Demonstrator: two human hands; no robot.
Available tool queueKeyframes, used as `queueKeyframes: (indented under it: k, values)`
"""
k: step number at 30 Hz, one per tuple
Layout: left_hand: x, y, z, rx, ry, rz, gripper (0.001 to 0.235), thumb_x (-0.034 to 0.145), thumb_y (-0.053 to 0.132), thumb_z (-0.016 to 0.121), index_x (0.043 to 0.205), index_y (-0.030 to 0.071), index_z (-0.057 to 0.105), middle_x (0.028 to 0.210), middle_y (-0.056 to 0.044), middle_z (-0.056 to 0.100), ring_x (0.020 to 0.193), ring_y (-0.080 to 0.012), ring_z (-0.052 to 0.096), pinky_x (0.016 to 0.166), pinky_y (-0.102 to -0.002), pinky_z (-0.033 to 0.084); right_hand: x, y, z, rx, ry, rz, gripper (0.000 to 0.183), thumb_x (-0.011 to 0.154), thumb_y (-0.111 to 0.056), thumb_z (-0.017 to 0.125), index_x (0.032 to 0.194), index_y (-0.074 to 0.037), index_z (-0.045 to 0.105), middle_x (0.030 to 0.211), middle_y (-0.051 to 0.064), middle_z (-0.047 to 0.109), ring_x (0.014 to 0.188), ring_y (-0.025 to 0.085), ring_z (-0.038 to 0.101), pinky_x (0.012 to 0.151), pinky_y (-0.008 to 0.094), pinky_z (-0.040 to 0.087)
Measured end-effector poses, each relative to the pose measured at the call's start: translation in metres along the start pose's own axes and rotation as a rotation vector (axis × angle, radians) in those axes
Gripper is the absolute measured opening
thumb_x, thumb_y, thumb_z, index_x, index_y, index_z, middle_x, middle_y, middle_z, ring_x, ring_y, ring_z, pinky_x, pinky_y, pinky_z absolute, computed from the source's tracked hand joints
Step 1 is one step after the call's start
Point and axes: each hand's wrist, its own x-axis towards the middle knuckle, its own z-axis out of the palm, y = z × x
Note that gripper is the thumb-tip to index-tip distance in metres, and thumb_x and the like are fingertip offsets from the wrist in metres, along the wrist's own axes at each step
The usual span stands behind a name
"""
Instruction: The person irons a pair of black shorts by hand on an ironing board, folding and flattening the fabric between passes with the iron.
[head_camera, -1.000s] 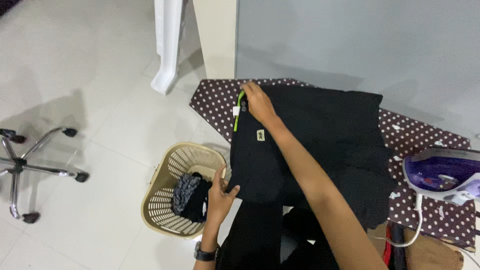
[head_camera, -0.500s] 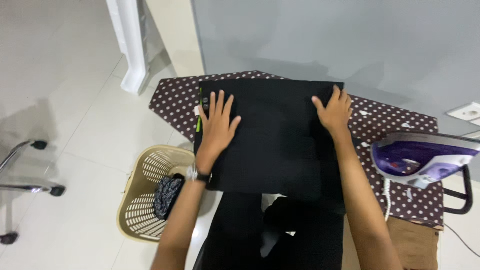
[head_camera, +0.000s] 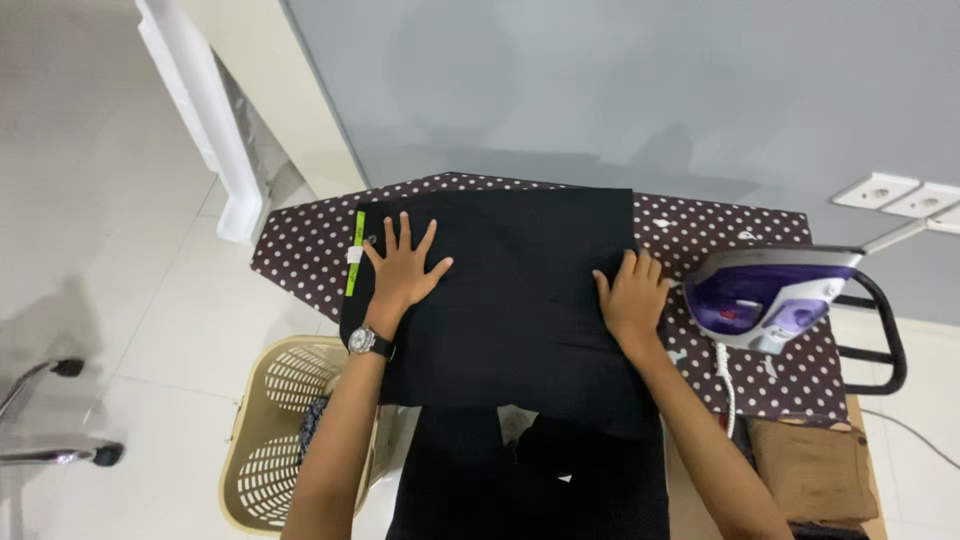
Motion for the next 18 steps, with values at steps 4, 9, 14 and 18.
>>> queueKeyframes:
  k: [4, 9, 14, 18]
  values:
    - [-0.01, 0.006, -0.009, -0.006, -0.024, 0.04, 0.077, 0.102, 0.07, 0.034, 0.167, 0.032, 0.019, 0.173, -0.02, 0.011, 0.159, -0.0424, 0.001, 0.114, -0.078, -0.003, -0.009, -0.012, -0.04, 0.168, 0.077, 0.064, 0.049, 0.094, -0.019, 0.075, 0.136, -0.015, 0.051, 0.111, 0.012, 0.062, 0.089, 0.03, 0.073, 0.064, 0.041, 0.062]
    - [-0.021, 0.022, -0.012, -0.035, -0.026, 0.139, 0.079, 0.099, 0.07, 0.04, 0.166, 0.032, 0.024, 0.173, -0.02, 0.013, 0.159, -0.0424, 0.004, 0.115, -0.077, 0.001, -0.019, 0.002, -0.043, -0.093, 0.164, 0.084, 0.022, 0.091, -0.011, 0.071, 0.109, -0.02, 0.063, 0.091, 0.003, 0.063, 0.058, 0.018, 0.069, 0.047, 0.029, 0.052]
    - [-0.029, 0.041, -0.001, -0.073, -0.057, 0.232, 0.076, 0.1, 0.068, 0.042, 0.166, 0.033, 0.025, 0.173, -0.019, 0.013, 0.159, -0.041, 0.005, 0.116, -0.075, 0.0, -0.03, -0.008, -0.072, -0.359, 0.379, 0.076, 0.003, 0.09, -0.014, 0.066, 0.091, -0.016, 0.066, 0.092, 0.006, 0.058, 0.085, 0.023, 0.059, 0.057, 0.031, 0.044]
    - [-0.028, 0.053, 0.011, 0.081, 0.294, 0.182, 0.057, 0.107, 0.056, 0.039, 0.154, 0.026, 0.05, 0.165, -0.017, 0.038, 0.157, -0.0352, 0.024, 0.119, -0.071, 0.007, -0.013, -0.021, -0.048, -0.042, 0.223, -0.034, 0.055, 0.093, -0.047, 0.069, 0.133, -0.01, 0.067, 0.133, 0.018, 0.066, 0.132, 0.034, 0.057, 0.108, 0.056, 0.042]
